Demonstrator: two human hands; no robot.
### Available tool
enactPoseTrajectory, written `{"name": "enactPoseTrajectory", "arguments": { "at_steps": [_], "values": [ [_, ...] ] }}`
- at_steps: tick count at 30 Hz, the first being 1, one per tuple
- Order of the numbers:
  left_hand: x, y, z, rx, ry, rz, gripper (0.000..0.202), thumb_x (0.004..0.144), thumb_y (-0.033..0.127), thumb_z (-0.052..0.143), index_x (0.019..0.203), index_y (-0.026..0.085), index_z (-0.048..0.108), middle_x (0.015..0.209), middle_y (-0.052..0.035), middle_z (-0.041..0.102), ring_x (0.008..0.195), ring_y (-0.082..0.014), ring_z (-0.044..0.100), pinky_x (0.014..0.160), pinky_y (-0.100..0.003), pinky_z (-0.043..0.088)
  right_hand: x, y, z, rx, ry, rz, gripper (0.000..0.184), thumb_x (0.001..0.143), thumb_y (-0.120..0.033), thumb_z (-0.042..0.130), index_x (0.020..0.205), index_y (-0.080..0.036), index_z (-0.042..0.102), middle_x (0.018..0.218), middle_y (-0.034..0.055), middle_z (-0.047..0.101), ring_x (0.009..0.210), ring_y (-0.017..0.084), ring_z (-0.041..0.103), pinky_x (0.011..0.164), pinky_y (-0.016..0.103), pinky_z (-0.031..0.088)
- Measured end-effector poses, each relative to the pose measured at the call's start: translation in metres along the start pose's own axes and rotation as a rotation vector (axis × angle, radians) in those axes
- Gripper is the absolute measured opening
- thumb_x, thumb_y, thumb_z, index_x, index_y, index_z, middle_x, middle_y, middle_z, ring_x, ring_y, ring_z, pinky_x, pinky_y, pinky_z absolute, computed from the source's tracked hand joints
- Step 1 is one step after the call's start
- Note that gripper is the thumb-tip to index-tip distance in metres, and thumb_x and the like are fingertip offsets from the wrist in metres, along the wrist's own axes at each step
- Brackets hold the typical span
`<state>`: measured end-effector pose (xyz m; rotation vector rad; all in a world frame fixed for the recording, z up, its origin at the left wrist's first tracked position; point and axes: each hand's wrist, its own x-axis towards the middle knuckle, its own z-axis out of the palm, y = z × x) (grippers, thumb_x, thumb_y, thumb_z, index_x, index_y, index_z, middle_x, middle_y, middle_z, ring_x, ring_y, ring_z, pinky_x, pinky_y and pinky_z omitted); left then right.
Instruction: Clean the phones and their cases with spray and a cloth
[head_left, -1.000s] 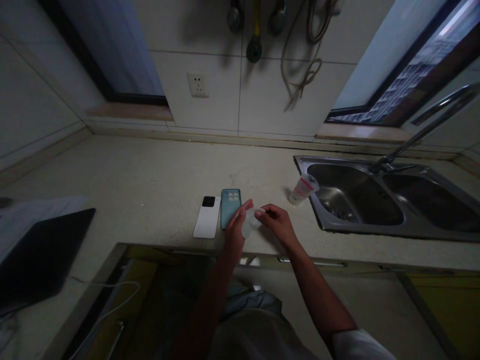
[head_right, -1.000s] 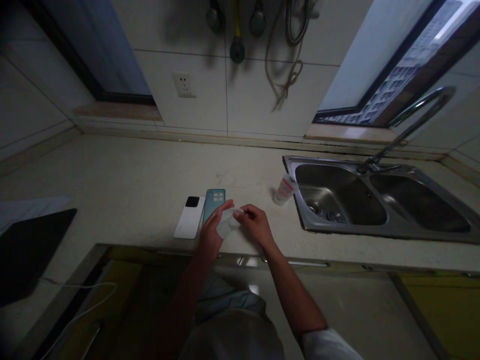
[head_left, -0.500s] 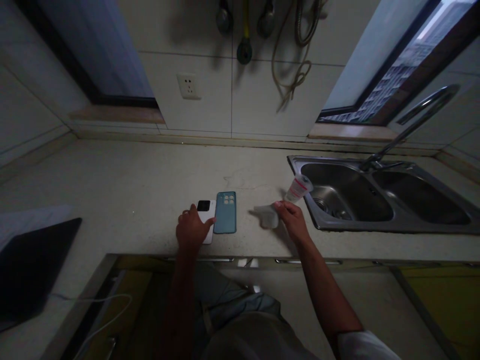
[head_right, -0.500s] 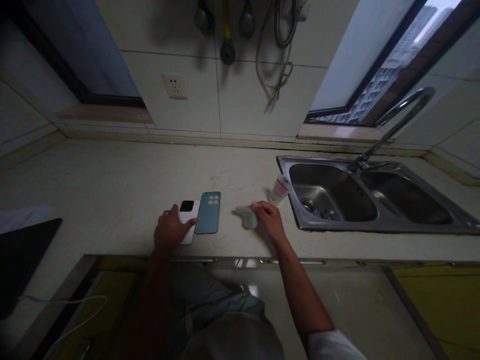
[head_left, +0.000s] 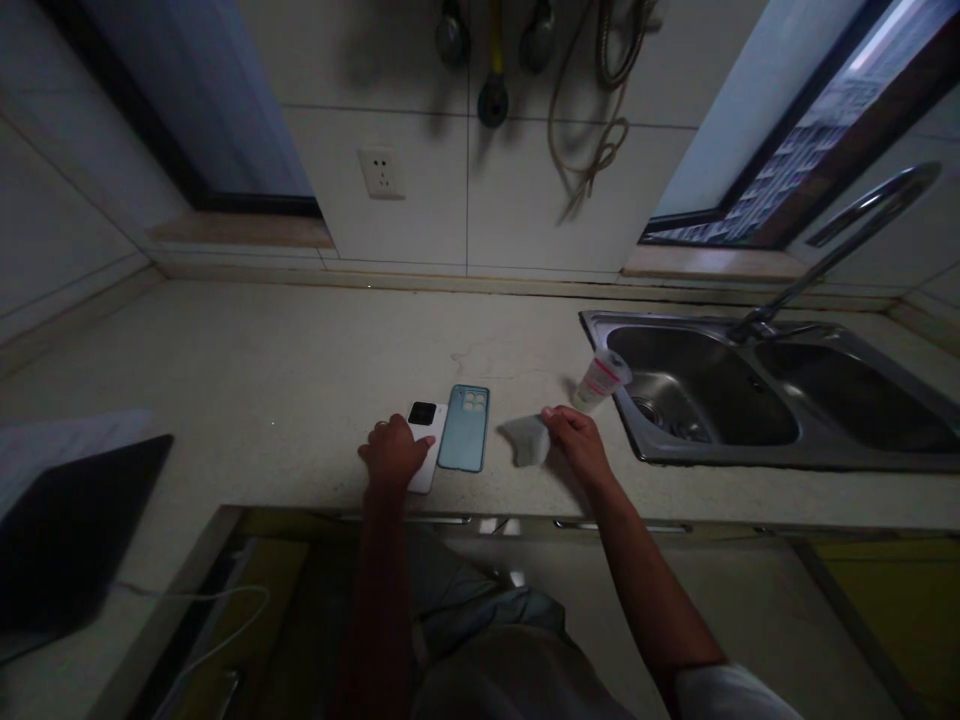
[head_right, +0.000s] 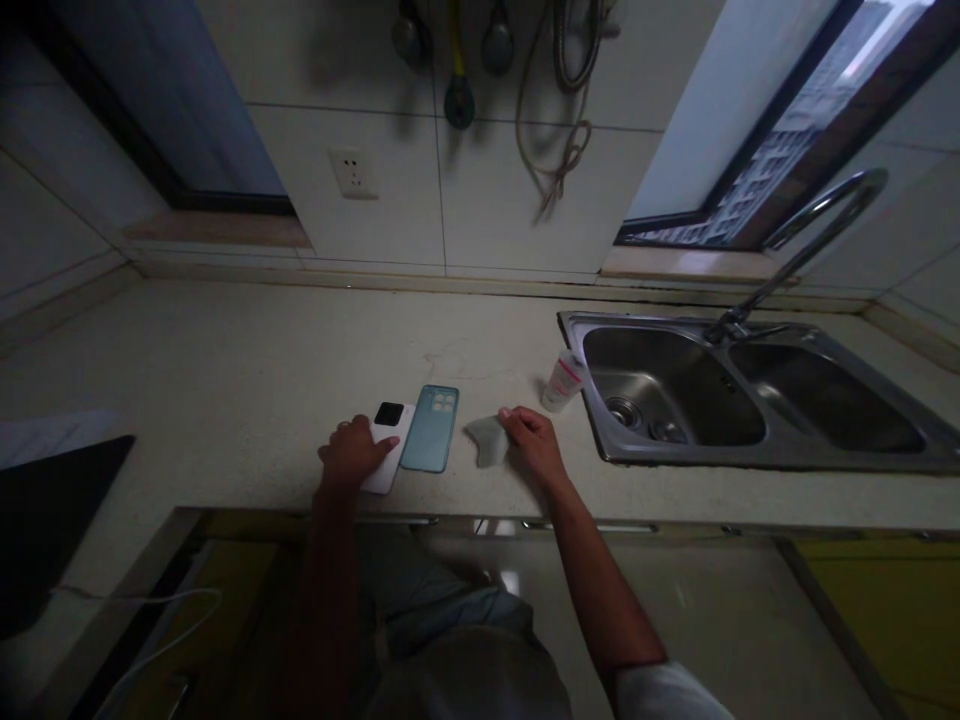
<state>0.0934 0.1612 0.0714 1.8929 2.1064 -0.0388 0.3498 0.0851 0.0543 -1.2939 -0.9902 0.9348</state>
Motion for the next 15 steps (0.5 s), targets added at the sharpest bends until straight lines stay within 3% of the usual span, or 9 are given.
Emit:
{"name": "enactPoseTrajectory", "arguments": {
  "at_steps": [5, 9, 11, 15],
  "values": [
    [0.015, -0.005, -0.005, -0.093, -0.076, -0.017, 0.053, 0.083, 0.044, 0.062, 0.124, 0.012, 0.052, 0.13, -0.0246, 0.059, 0.123, -0.0384, 0.055, 0.097, -0.05, 0.04, 0.0, 0.005, -0.003, 0.018, 0.024, 0.017, 0.049, 0.077, -0.057, 0.07, 0.055, -0.02, 0.047, 0.056, -0.0059, 0.034, 0.055, 0.011, 0.031, 0.053, 0.025, 0.026],
    [0.025, -0.013, -0.006, -0.177, -0.137, 0.031, 0.037, 0.081, 0.044, 0.064, 0.106, 0.016, 0.061, 0.125, -0.0205, 0.065, 0.117, -0.0347, 0.061, 0.09, -0.041, 0.044, 0.0, 0.007, -0.003, 0.067, 0.011, 0.039, 0.049, 0.077, -0.057, 0.071, 0.056, -0.02, 0.046, 0.057, -0.0064, 0.034, 0.055, 0.01, 0.03, 0.052, 0.025, 0.026],
    [0.028, -0.019, -0.006, -0.256, -0.115, 0.058, 0.03, 0.08, 0.041, 0.065, 0.098, 0.017, 0.061, 0.117, -0.0184, 0.068, 0.108, -0.0306, 0.065, 0.082, -0.035, 0.046, -0.001, 0.005, -0.003, 0.084, 0.012, 0.036, 0.05, 0.077, -0.058, 0.071, 0.056, -0.02, 0.046, 0.057, -0.0065, 0.034, 0.055, 0.01, 0.03, 0.052, 0.025, 0.027],
    [0.028, -0.03, -0.006, -0.566, 0.044, 0.045, 0.022, 0.077, 0.037, 0.065, 0.087, 0.019, 0.057, 0.094, -0.0107, 0.071, 0.088, -0.0251, 0.067, 0.071, -0.032, 0.048, -0.002, -0.001, -0.006, 0.083, 0.034, 0.003, 0.05, 0.076, -0.058, 0.072, 0.055, -0.02, 0.047, 0.056, -0.0062, 0.035, 0.053, 0.01, 0.031, 0.05, 0.024, 0.028]
  ]
}}
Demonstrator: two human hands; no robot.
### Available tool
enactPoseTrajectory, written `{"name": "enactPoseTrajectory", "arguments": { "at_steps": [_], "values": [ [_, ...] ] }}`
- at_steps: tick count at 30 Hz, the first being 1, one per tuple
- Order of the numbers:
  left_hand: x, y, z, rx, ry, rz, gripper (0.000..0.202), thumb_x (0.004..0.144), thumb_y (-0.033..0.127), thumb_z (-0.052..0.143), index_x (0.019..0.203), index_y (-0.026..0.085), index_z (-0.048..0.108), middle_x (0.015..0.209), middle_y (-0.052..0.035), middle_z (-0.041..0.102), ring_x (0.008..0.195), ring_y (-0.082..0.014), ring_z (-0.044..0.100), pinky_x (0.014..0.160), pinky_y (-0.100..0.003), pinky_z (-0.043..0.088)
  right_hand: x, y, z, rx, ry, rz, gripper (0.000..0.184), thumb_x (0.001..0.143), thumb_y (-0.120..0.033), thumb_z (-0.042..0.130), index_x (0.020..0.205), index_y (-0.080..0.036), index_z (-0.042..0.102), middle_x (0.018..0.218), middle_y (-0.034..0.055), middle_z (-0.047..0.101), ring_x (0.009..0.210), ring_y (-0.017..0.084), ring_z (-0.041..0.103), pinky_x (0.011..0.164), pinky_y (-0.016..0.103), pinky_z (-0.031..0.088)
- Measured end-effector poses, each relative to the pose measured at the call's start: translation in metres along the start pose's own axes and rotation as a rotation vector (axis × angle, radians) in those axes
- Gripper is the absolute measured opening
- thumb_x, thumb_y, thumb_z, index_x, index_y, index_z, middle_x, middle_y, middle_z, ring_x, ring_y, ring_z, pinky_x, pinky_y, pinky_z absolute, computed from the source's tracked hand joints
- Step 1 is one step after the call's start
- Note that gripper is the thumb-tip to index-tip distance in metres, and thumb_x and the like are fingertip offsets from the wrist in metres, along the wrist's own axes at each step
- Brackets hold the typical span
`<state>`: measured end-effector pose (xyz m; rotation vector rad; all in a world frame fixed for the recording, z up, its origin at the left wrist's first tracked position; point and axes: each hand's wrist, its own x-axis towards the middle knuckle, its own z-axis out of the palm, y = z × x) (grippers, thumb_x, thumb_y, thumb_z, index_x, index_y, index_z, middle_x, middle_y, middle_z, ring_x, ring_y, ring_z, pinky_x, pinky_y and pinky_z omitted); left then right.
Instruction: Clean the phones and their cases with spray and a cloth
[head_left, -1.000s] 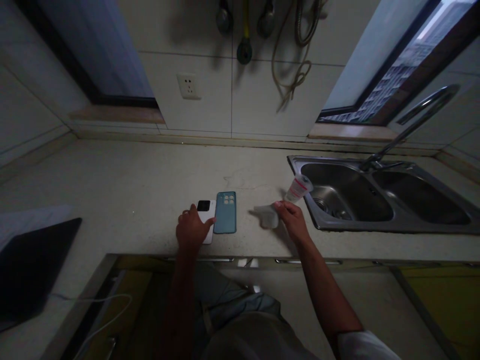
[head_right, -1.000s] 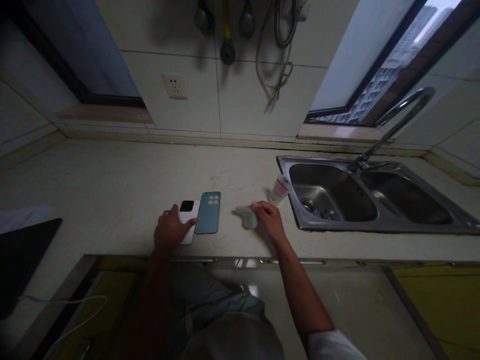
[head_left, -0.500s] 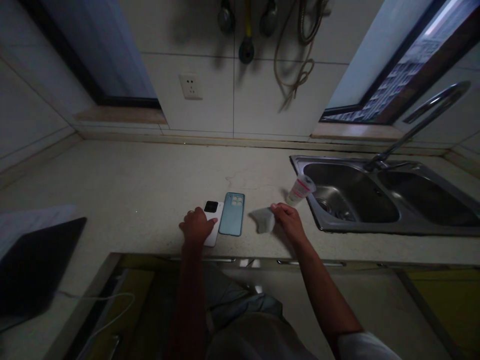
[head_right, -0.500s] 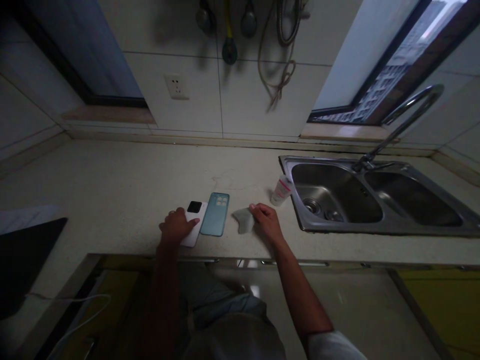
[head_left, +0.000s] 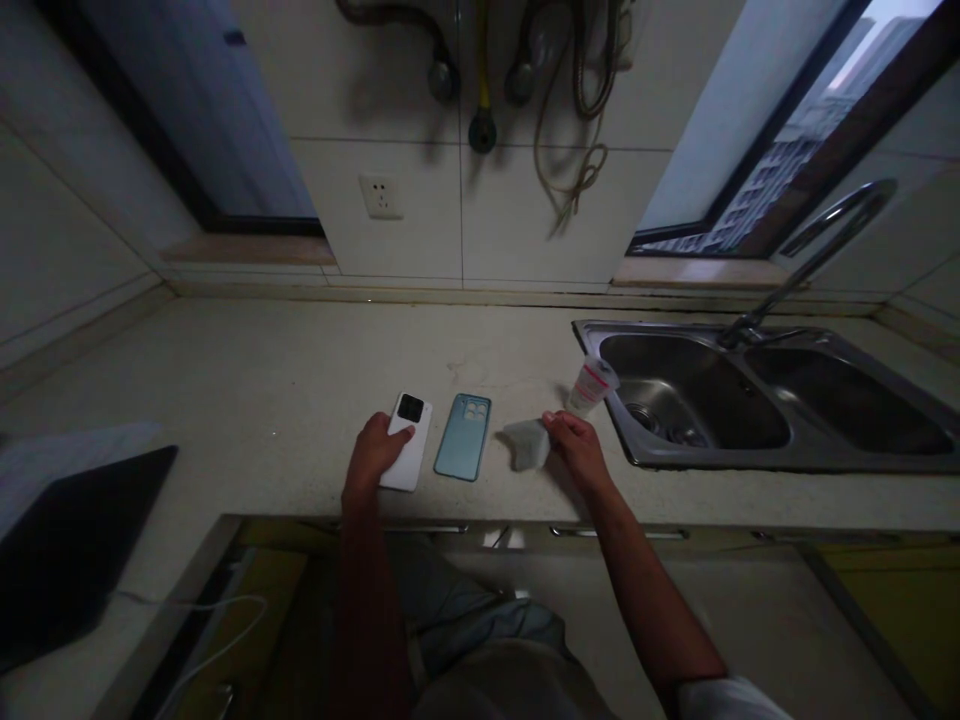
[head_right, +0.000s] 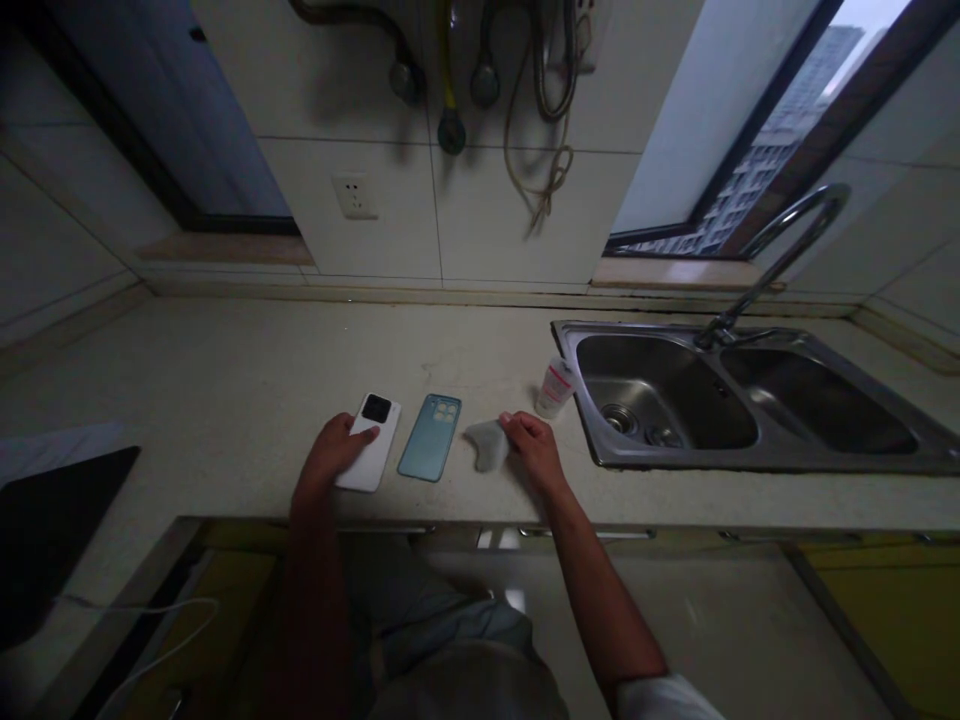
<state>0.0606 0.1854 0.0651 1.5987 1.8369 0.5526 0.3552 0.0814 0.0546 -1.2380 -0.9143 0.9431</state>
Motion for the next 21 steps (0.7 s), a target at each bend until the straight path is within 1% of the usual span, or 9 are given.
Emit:
{"name": "enactPoseTrajectory", "arguments": {
  "at_steps": [2, 5, 7, 9, 10, 12, 15, 18, 21],
  "values": [
    [-0.005, -0.001, -0.001, -0.328, 0.031, -0.015, 0.029, 0.071, 0.04, 0.069, 0.089, 0.019, 0.057, 0.085, -0.0066, 0.07, 0.077, -0.0229, 0.067, 0.064, -0.031, 0.049, 0.001, -0.001, -0.003, -0.014, 0.018, -0.019, 0.047, 0.077, -0.059, 0.071, 0.057, -0.02, 0.053, 0.056, -0.0052, 0.04, 0.053, 0.011, 0.035, 0.051, 0.024, 0.031],
    [-0.019, 0.005, 0.006, -0.895, -0.062, -0.09, 0.046, 0.068, 0.045, 0.071, 0.104, 0.018, 0.06, 0.08, -0.0043, 0.07, 0.068, -0.0223, 0.067, 0.059, -0.033, 0.052, 0.006, -0.001, -0.005, -0.015, 0.063, -0.059, 0.039, 0.08, -0.057, 0.069, 0.073, -0.019, 0.069, 0.065, -0.001, 0.058, 0.06, 0.014, 0.048, 0.057, 0.026, 0.04],
    [-0.028, 0.012, 0.017, -1.217, -0.195, -0.133, 0.047, 0.074, 0.042, 0.062, 0.113, 0.015, 0.061, 0.091, -0.0113, 0.073, 0.085, -0.0271, 0.071, 0.071, -0.039, 0.057, 0.009, -0.004, -0.002, 0.01, 0.083, -0.091, 0.036, 0.082, -0.054, 0.068, 0.084, -0.019, 0.074, 0.078, 0.0023, 0.067, 0.07, 0.017, 0.057, 0.066, 0.028, 0.045],
    [-0.035, 0.021, 0.03, -1.471, -0.328, -0.085, 0.053, 0.079, 0.035, 0.053, 0.127, 0.014, 0.058, 0.117, -0.0161, 0.07, 0.113, -0.0303, 0.066, 0.092, -0.048, 0.055, 0.011, -0.011, 0.003, 0.014, 0.088, -0.133, 0.034, 0.085, -0.051, 0.066, 0.09, -0.019, 0.075, 0.089, 0.0043, 0.072, 0.079, 0.019, 0.062, 0.073, 0.031, 0.047],
    [-0.037, 0.026, 0.037, -1.529, -0.408, -0.066, 0.057, 0.079, 0.031, 0.052, 0.133, 0.014, 0.055, 0.126, -0.0161, 0.067, 0.122, -0.0312, 0.061, 0.098, -0.051, 0.051, 0.011, -0.016, 0.007, 0.002, 0.088, -0.167, 0.032, 0.086, -0.05, 0.065, 0.09, -0.02, 0.075, 0.092, 0.0049, 0.073, 0.083, 0.02, 0.063, 0.076, 0.032, 0.048],
    [-0.04, 0.034, 0.051, -1.584, -0.538, -0.091, 0.061, 0.08, 0.026, 0.052, 0.139, 0.013, 0.05, 0.13, -0.0163, 0.066, 0.126, -0.0328, 0.058, 0.103, -0.054, 0.047, 0.012, -0.026, 0.015, -0.032, 0.087, -0.257, 0.028, 0.087, -0.046, 0.065, 0.087, -0.02, 0.074, 0.098, 0.0057, 0.075, 0.092, 0.021, 0.065, 0.083, 0.034, 0.048],
    [-0.043, 0.047, 0.068, -1.609, -0.676, -0.174, 0.055, 0.089, 0.039, 0.049, 0.137, 0.012, 0.052, 0.124, -0.0176, 0.068, 0.121, -0.0352, 0.062, 0.1, -0.055, 0.049, 0.013, -0.037, 0.027, -0.091, 0.061, -0.39, 0.025, 0.091, -0.043, 0.062, 0.082, -0.02, 0.068, 0.106, 0.0075, 0.075, 0.1, 0.022, 0.067, 0.09, 0.037, 0.048],
    [-0.046, 0.06, 0.082, -1.613, -0.748, -0.198, 0.06, 0.094, 0.056, 0.041, 0.134, 0.015, 0.056, 0.12, -0.016, 0.071, 0.114, -0.0349, 0.065, 0.096, -0.053, 0.052, 0.018, -0.036, 0.039, -0.236, 0.074, -0.468, 0.026, 0.096, -0.043, 0.054, 0.095, -0.02, 0.067, 0.11, 0.0103, 0.075, 0.1, 0.022, 0.068, 0.088, 0.037, 0.052],
    [-0.05, 0.071, 0.094, -1.616, -0.758, -0.195, 0.062, 0.094, 0.063, 0.038, 0.134, 0.019, 0.058, 0.119, -0.0129, 0.071, 0.113, -0.0334, 0.066, 0.097, -0.051, 0.052, 0.025, -0.024, 0.051, -0.493, 0.061, -0.578, 0.031, 0.099, -0.041, 0.047, 0.108, -0.02, 0.068, 0.115, 0.0123, 0.073, 0.106, 0.024, 0.068, 0.092, 0.04, 0.053]
  ]
}}
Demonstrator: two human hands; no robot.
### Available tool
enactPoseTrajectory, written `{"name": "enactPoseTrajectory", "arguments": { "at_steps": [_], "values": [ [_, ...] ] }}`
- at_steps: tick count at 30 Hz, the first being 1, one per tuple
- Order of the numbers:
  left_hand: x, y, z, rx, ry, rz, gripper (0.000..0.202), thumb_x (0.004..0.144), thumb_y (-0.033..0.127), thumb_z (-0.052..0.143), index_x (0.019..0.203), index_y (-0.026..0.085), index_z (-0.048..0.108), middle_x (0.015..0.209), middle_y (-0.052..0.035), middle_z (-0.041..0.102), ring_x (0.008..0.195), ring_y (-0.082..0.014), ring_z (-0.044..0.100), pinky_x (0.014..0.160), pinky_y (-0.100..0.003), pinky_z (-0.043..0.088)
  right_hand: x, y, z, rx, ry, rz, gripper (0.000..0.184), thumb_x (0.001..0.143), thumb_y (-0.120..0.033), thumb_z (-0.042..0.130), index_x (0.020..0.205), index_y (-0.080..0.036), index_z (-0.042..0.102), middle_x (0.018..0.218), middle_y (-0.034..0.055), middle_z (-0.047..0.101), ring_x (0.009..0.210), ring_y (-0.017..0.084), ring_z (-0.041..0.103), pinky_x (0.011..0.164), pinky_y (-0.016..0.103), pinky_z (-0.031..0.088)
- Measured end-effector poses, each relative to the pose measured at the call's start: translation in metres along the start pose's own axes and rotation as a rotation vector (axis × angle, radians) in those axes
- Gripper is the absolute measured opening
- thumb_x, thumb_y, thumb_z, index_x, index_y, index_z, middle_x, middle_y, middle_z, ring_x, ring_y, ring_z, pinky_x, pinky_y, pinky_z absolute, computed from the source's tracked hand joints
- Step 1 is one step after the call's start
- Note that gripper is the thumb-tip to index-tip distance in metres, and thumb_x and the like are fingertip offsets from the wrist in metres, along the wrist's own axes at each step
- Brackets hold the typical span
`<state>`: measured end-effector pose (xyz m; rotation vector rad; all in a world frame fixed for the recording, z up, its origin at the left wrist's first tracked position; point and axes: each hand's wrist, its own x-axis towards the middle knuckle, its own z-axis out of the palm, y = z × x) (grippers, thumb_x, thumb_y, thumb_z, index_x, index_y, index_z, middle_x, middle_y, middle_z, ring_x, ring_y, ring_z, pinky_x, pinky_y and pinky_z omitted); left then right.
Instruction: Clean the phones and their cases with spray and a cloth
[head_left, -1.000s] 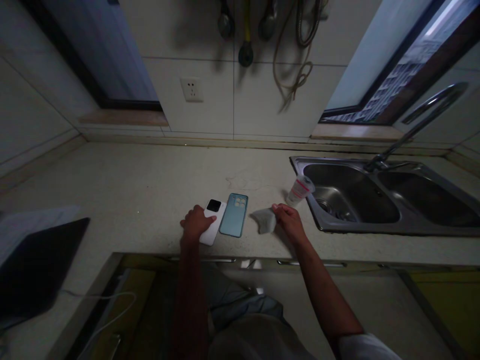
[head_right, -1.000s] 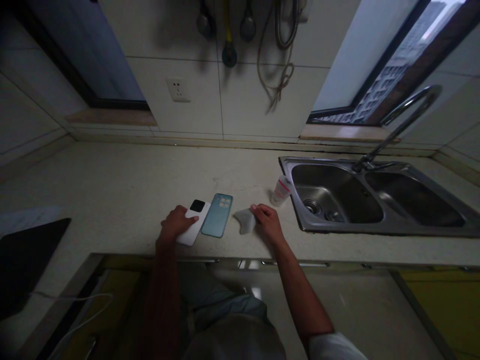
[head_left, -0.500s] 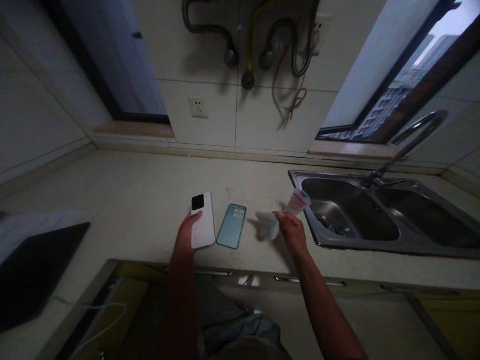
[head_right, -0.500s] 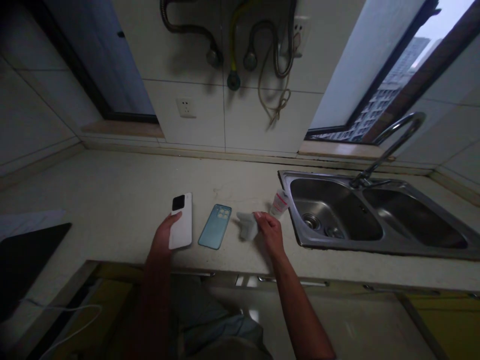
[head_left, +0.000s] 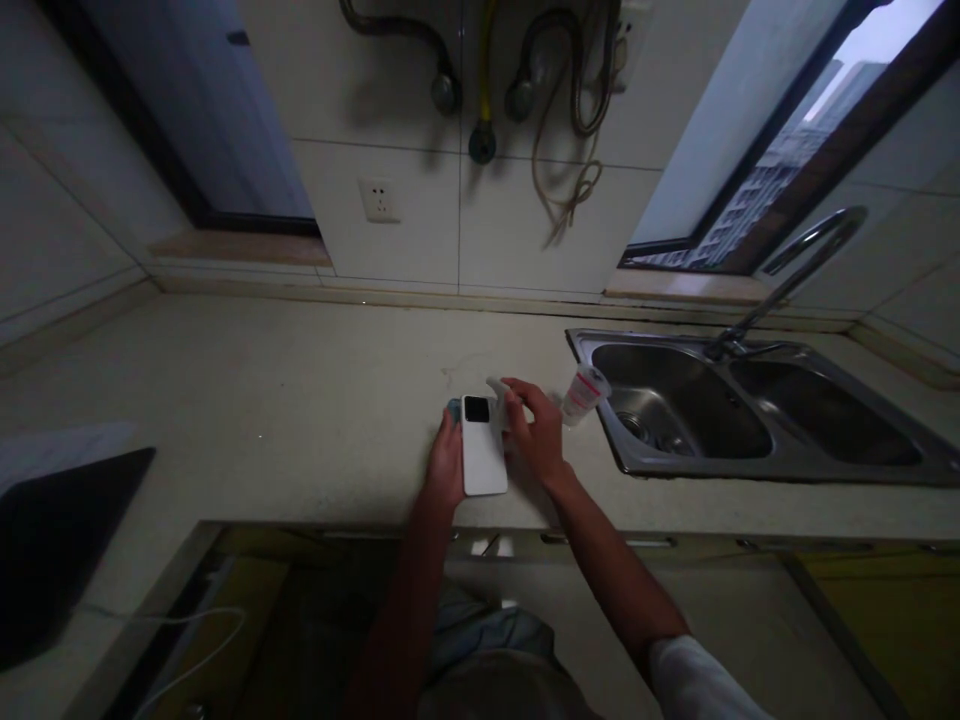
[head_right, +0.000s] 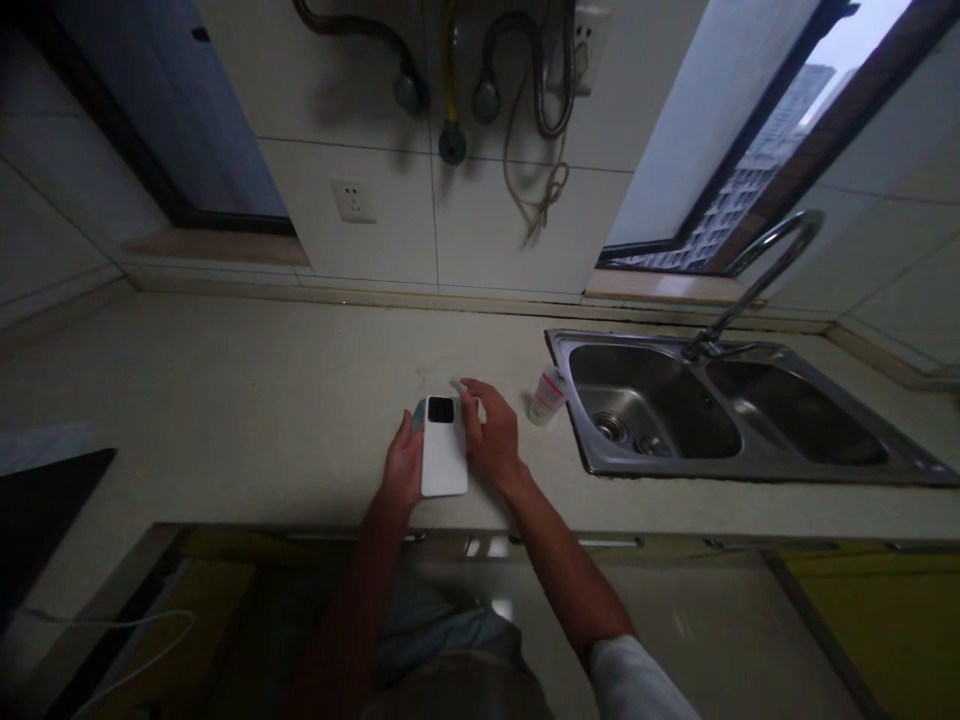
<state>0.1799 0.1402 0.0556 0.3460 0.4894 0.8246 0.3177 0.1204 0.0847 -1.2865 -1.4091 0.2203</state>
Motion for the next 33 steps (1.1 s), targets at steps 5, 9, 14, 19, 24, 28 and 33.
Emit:
{"name": "enactPoseTrajectory", "arguments": {
  "at_steps": [5, 9, 14, 19, 24, 28, 33],
  "values": [
    [0.01, -0.009, 0.004, -0.082, 0.061, 0.078, 0.065, 0.095, 0.065, 0.034, 0.136, 0.02, 0.057, 0.123, -0.0129, 0.07, 0.12, -0.0305, 0.062, 0.105, -0.05, 0.046, -0.012, 0.016, 0.027, -0.266, -0.478, -0.276, 0.041, 0.102, -0.039, 0.04, 0.131, -0.019, 0.062, 0.142, 0.0133, 0.059, 0.139, 0.026, 0.048, 0.116, 0.049, 0.038],
    [0.012, -0.003, -0.003, -0.131, 0.066, 0.04, 0.082, 0.088, 0.077, 0.032, 0.132, 0.014, 0.06, 0.118, -0.0184, 0.07, 0.12, -0.0334, 0.062, 0.105, -0.054, 0.045, -0.033, 0.022, 0.026, -0.322, -0.694, -0.427, 0.053, 0.103, -0.04, 0.039, 0.15, -0.016, 0.042, 0.155, 0.0145, 0.044, 0.15, 0.025, 0.029, 0.12, 0.051, 0.032],
    [0.009, -0.005, -0.007, -0.096, 0.057, 0.031, 0.084, 0.086, 0.08, 0.03, 0.127, 0.015, 0.063, 0.119, -0.0177, 0.07, 0.121, -0.0336, 0.062, 0.104, -0.053, 0.047, -0.045, 0.023, 0.011, -0.39, -0.73, -0.49, 0.062, 0.101, -0.043, 0.046, 0.154, -0.014, 0.033, 0.156, 0.0168, 0.04, 0.15, 0.027, 0.029, 0.121, 0.05, 0.032],
    [0.006, -0.018, 0.001, -0.074, 0.108, 0.134, 0.064, 0.094, 0.067, 0.031, 0.135, 0.026, 0.058, 0.132, -0.0097, 0.065, 0.131, -0.0281, 0.055, 0.108, -0.046, 0.045, -0.029, 0.031, 0.011, -0.46, -0.653, -0.374, 0.075, 0.098, -0.054, 0.046, 0.156, -0.011, 0.026, 0.161, 0.0211, 0.027, 0.152, 0.031, 0.021, 0.121, 0.054, 0.029],
    [0.004, -0.024, 0.007, -0.043, 0.087, 0.129, 0.065, 0.092, 0.069, 0.035, 0.138, 0.028, 0.055, 0.136, -0.0086, 0.063, 0.137, -0.0293, 0.049, 0.11, -0.047, 0.043, -0.015, 0.033, 0.019, -0.46, -0.638, -0.312, 0.079, 0.1, -0.052, 0.043, 0.159, -0.01, 0.013, 0.164, 0.0217, 0.013, 0.154, 0.031, 0.005, 0.122, 0.057, 0.022],
    [0.002, -0.019, 0.009, -0.097, 0.043, 0.136, 0.071, 0.091, 0.073, 0.031, 0.137, 0.025, 0.056, 0.135, -0.0111, 0.063, 0.136, -0.0302, 0.049, 0.112, -0.051, 0.041, -0.021, 0.025, 0.017, -0.423, -0.714, -0.431, 0.08, 0.098, -0.055, 0.046, 0.158, -0.011, 0.016, 0.164, 0.0214, 0.014, 0.154, 0.031, 0.004, 0.122, 0.06, 0.018],
    [-0.002, -0.011, 0.004, -0.157, 0.094, 0.067, 0.085, 0.085, 0.081, 0.029, 0.134, 0.019, 0.058, 0.128, -0.0184, 0.066, 0.127, -0.0362, 0.057, 0.105, -0.06, 0.043, -0.05, 0.014, -0.003, -0.371, -0.81, -0.51, 0.084, 0.096, -0.056, 0.05, 0.157, -0.006, 0.02, 0.162, 0.0239, 0.023, 0.153, 0.031, 0.013, 0.123, 0.053, 0.023]
  ]
}}
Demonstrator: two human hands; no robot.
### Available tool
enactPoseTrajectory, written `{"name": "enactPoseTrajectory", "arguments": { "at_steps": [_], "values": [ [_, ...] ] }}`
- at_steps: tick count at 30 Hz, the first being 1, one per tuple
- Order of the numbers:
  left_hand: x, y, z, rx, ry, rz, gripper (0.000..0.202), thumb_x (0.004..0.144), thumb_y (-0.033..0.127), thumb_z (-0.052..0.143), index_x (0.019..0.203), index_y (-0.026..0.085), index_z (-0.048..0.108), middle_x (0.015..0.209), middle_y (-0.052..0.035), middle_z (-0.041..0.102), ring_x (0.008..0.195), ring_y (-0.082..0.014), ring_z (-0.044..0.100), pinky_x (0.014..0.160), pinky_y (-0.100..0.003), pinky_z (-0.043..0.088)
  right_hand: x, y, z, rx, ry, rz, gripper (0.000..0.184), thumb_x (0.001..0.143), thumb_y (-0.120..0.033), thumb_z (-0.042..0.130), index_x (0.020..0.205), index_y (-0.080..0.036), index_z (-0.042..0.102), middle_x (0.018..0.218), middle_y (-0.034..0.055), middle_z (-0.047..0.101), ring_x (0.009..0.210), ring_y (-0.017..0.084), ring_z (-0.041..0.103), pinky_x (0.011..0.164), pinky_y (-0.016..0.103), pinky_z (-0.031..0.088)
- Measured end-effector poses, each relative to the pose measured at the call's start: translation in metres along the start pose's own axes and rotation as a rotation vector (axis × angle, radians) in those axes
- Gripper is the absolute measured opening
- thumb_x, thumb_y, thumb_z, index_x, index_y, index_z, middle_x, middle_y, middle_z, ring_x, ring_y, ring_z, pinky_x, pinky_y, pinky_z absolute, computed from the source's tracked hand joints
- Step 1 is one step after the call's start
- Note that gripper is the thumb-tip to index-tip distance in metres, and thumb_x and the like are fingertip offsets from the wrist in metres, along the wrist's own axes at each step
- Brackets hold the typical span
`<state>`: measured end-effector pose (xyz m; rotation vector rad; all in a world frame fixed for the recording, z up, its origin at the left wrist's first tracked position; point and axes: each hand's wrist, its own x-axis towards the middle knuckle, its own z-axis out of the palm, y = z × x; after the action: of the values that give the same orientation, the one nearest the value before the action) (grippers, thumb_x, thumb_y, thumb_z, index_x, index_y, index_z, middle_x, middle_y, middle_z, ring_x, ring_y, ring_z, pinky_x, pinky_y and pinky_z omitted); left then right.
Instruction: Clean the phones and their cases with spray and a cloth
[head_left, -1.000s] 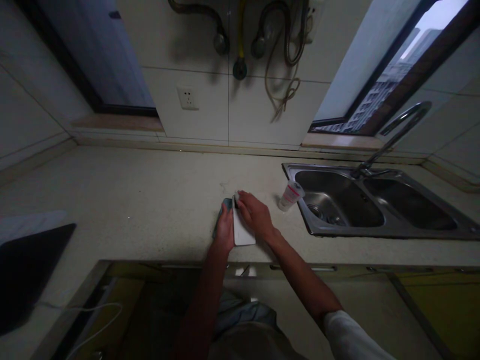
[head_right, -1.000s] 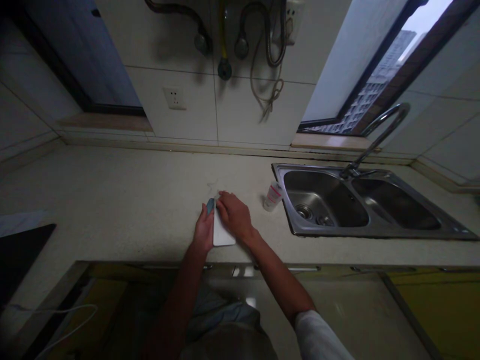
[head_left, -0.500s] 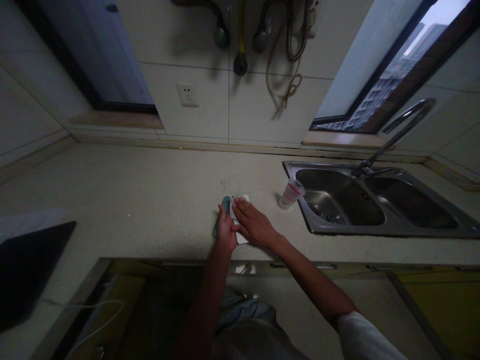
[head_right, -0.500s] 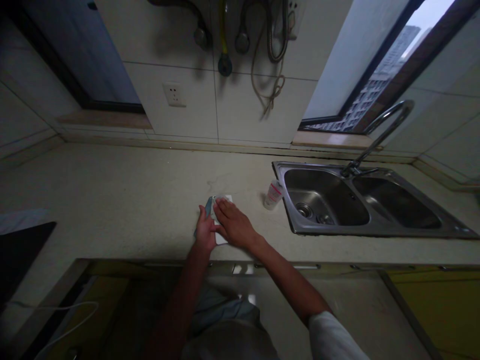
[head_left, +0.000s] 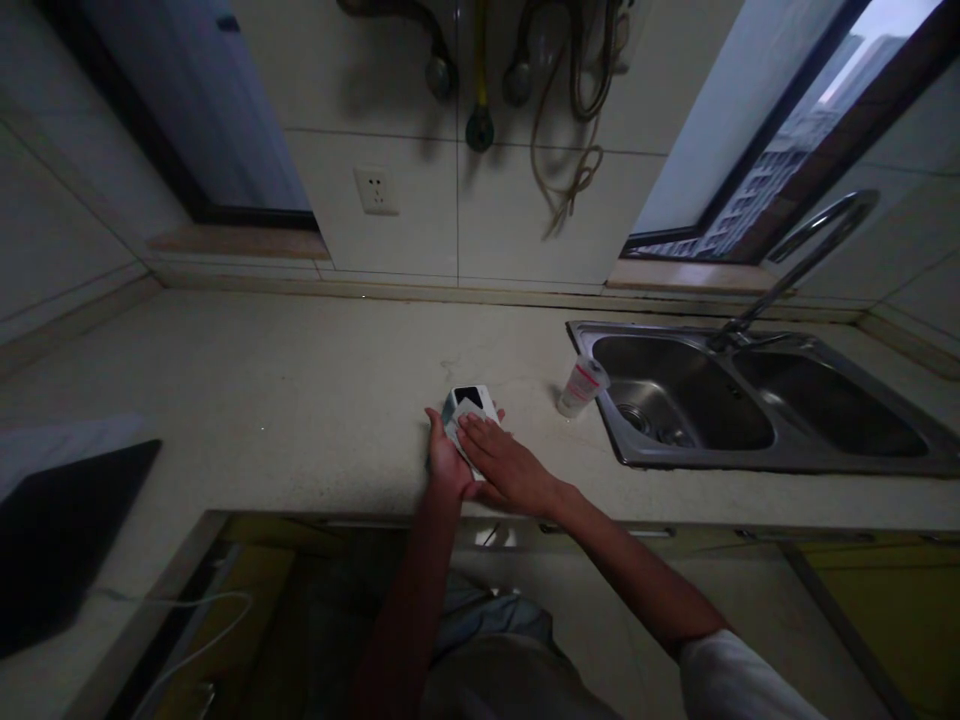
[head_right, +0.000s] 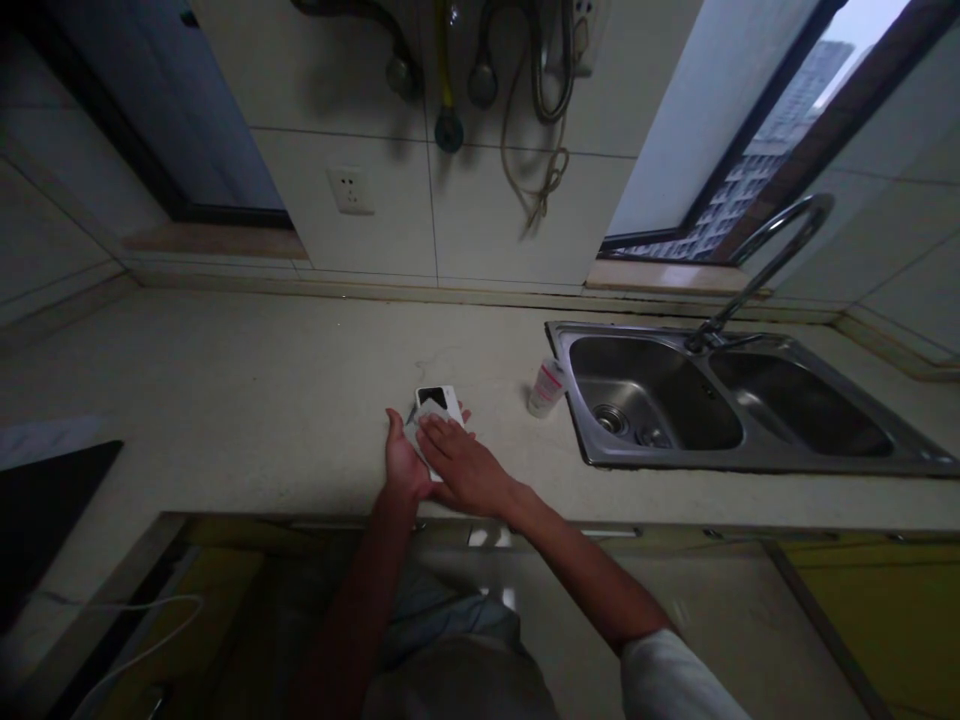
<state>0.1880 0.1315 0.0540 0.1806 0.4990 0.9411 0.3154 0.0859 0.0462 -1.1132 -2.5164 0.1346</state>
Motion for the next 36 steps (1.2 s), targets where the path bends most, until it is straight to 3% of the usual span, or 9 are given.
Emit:
{"name": "enactPoseTrajectory", "arguments": {
  "at_steps": [6, 11, 14, 18, 21, 24, 28, 32, 36],
  "values": [
    [-0.003, 0.001, -0.003, -0.019, -0.032, 0.078, 0.07, 0.092, 0.073, 0.027, 0.136, 0.028, 0.057, 0.133, -0.0136, 0.064, 0.129, -0.0351, 0.055, 0.103, -0.063, 0.042, -0.038, -0.017, -0.002, 0.006, 0.011, -0.03, 0.08, 0.097, -0.058, 0.045, 0.157, -0.01, 0.023, 0.159, 0.0223, 0.032, 0.152, 0.031, 0.019, 0.121, 0.054, 0.028],
    [-0.005, -0.004, -0.002, -0.023, -0.048, 0.103, 0.057, 0.097, 0.055, 0.036, 0.137, 0.02, 0.057, 0.132, -0.0144, 0.065, 0.129, -0.0331, 0.056, 0.108, -0.057, 0.041, -0.051, -0.016, -0.002, -0.001, 0.069, 0.048, 0.076, 0.099, -0.054, 0.043, 0.158, -0.014, 0.02, 0.159, 0.0201, 0.034, 0.151, 0.031, 0.023, 0.121, 0.054, 0.03],
    [-0.006, -0.009, -0.004, -0.02, -0.078, 0.064, 0.055, 0.096, 0.049, 0.043, 0.131, 0.01, 0.06, 0.126, -0.0179, 0.068, 0.127, -0.0332, 0.057, 0.109, -0.05, 0.042, -0.045, -0.008, -0.002, 0.037, 0.143, 0.171, 0.074, 0.1, -0.051, 0.043, 0.159, -0.014, 0.016, 0.162, 0.0204, 0.022, 0.152, 0.031, 0.019, 0.12, 0.055, 0.031],
    [-0.005, -0.016, -0.009, -0.031, -0.032, 0.021, 0.051, 0.093, 0.05, 0.05, 0.125, 0.014, 0.065, 0.119, -0.0147, 0.072, 0.125, -0.0337, 0.059, 0.108, -0.047, 0.044, -0.021, 0.003, -0.008, 0.212, 0.191, 0.336, 0.077, 0.1, -0.054, 0.042, 0.16, -0.017, 0.011, 0.165, 0.0158, 0.011, 0.154, 0.028, 0.012, 0.122, 0.054, 0.025],
    [-0.004, -0.02, -0.012, -0.03, 0.012, -0.017, 0.046, 0.093, 0.05, 0.05, 0.121, 0.018, 0.067, 0.115, -0.0123, 0.073, 0.123, -0.0342, 0.06, 0.105, -0.049, 0.046, -0.003, 0.008, -0.014, 0.423, 0.244, 0.437, 0.08, 0.097, -0.061, 0.042, 0.159, -0.017, 0.016, 0.165, 0.0139, 0.017, 0.153, 0.027, 0.016, 0.124, 0.052, 0.02],
    [-0.001, -0.022, -0.015, -0.023, 0.05, -0.001, 0.042, 0.09, 0.049, 0.054, 0.115, 0.018, 0.069, 0.11, -0.0128, 0.074, 0.12, -0.0363, 0.062, 0.101, -0.051, 0.048, 0.008, 0.005, -0.015, 0.641, 0.33, 0.573, 0.082, 0.093, -0.066, 0.045, 0.157, -0.018, 0.027, 0.162, 0.0138, 0.029, 0.15, 0.028, 0.029, 0.123, 0.051, 0.023],
    [0.003, -0.019, -0.014, 0.006, 0.122, 0.134, 0.04, 0.083, 0.049, 0.064, 0.105, 0.016, 0.069, 0.097, -0.0131, 0.075, 0.105, -0.0337, 0.068, 0.093, -0.045, 0.052, 0.007, -0.013, -0.009, 0.896, 0.474, 0.682, 0.076, 0.089, -0.067, 0.052, 0.151, -0.023, 0.042, 0.156, 0.0098, 0.042, 0.145, 0.028, 0.039, 0.12, 0.05, 0.03],
    [0.002, -0.017, -0.006, 0.123, 0.28, 0.466, 0.027, 0.079, 0.04, 0.071, 0.096, 0.019, 0.065, 0.079, -0.003, 0.072, 0.071, -0.0191, 0.067, 0.073, -0.031, 0.052, -0.002, -0.036, -0.004, 1.057, 0.565, 0.709, 0.067, 0.09, -0.062, 0.056, 0.144, -0.023, 0.052, 0.151, 0.0082, 0.05, 0.14, 0.029, 0.046, 0.118, 0.051, 0.035],
    [0.0, -0.019, 0.002, 0.25, 0.362, 0.645, 0.026, 0.08, 0.042, 0.071, 0.093, 0.021, 0.064, 0.078, 0.0023, 0.067, 0.066, -0.0109, 0.06, 0.065, -0.021, 0.046, -0.012, -0.061, -0.001, 1.067, 0.585, 0.661, 0.063, 0.093, -0.059, 0.054, 0.145, -0.024, 0.051, 0.15, 0.0079, 0.051, 0.141, 0.028, 0.046, 0.118, 0.05, 0.035]
  ]
}}
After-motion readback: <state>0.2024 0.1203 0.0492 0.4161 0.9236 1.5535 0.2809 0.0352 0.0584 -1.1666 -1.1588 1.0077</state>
